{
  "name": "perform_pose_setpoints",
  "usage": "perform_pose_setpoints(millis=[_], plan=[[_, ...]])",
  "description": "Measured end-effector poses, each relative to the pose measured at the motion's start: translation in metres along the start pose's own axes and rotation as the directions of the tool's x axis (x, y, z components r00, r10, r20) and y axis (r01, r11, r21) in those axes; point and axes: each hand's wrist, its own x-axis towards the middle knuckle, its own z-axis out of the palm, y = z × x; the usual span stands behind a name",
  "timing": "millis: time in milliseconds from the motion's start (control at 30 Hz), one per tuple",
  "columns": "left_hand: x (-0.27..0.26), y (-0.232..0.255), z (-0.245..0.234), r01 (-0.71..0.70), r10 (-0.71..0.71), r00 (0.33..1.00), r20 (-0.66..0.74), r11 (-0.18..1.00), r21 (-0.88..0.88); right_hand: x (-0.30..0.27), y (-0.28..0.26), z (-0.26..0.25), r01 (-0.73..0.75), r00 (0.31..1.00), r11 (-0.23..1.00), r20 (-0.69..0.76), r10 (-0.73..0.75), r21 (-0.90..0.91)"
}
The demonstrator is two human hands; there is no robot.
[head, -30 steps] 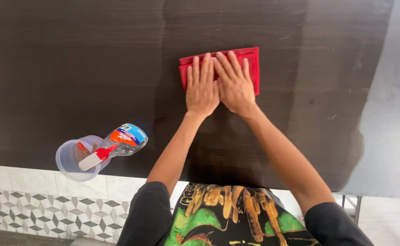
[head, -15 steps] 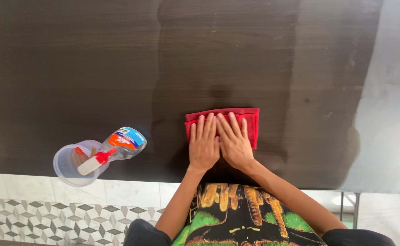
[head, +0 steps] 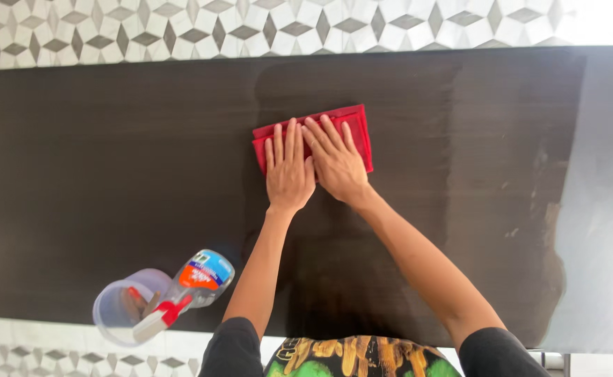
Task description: The person applies a dark liquid to a large dark tabletop using a brush, then wipes the surface with a red cloth. They spray a cleaning solution onto the cloth and continue wiping the table to remove residue and dry the surface.
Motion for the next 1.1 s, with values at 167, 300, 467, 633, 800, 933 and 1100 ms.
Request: perform_pose_setpoints(millis=[167, 300, 467, 633, 800, 933, 1100], plan=[[0.033, 0.058, 0.017, -0.141, 0.142, 0.990, 0.005, 0.984, -0.106, -0.029, 0.054, -0.027, -0.125, 0.992, 0.992, -0.017, 0.125, -0.032], [0.003, 0.107, 0.022, -0.212, 0.221, 0.975, 0.022, 0.954, -0.213, -0.094, 0.062, -0.046, -0.196, 0.981, 0.981, -0.006, 0.196, -0.003], [-0.085, 0.120, 0.010, -0.211, 0.239, 0.968, 0.076, 0.940, -0.268, -0.168, 0.011, -0.049, -0.218, 0.972, 0.975, 0.086, 0.220, -0.031], [-0.127, 0.068, -0.004, -0.072, 0.084, 0.994, 0.073, 0.985, -0.158, -0.150, -0.039, -0.022, -0.090, 0.984, 0.996, 0.156, 0.092, -0.020], [-0.092, 0.000, -0.015, 0.102, -0.100, 0.995, 0.028, 0.992, -0.072, -0.057, -0.054, 0.012, 0.059, 0.987, 0.998, 0.150, -0.063, 0.026], [-0.024, -0.044, -0.013, 0.120, -0.119, 0.992, -0.028, 0.993, 0.022, 0.021, -0.038, 0.030, 0.101, 0.992, 0.995, 0.077, -0.102, 0.018], [0.079, -0.055, 0.001, 0.044, -0.043, 0.999, -0.029, 0.998, 0.045, 0.091, 0.016, 0.033, 0.051, 0.996, 0.999, -0.075, -0.052, -0.012]])
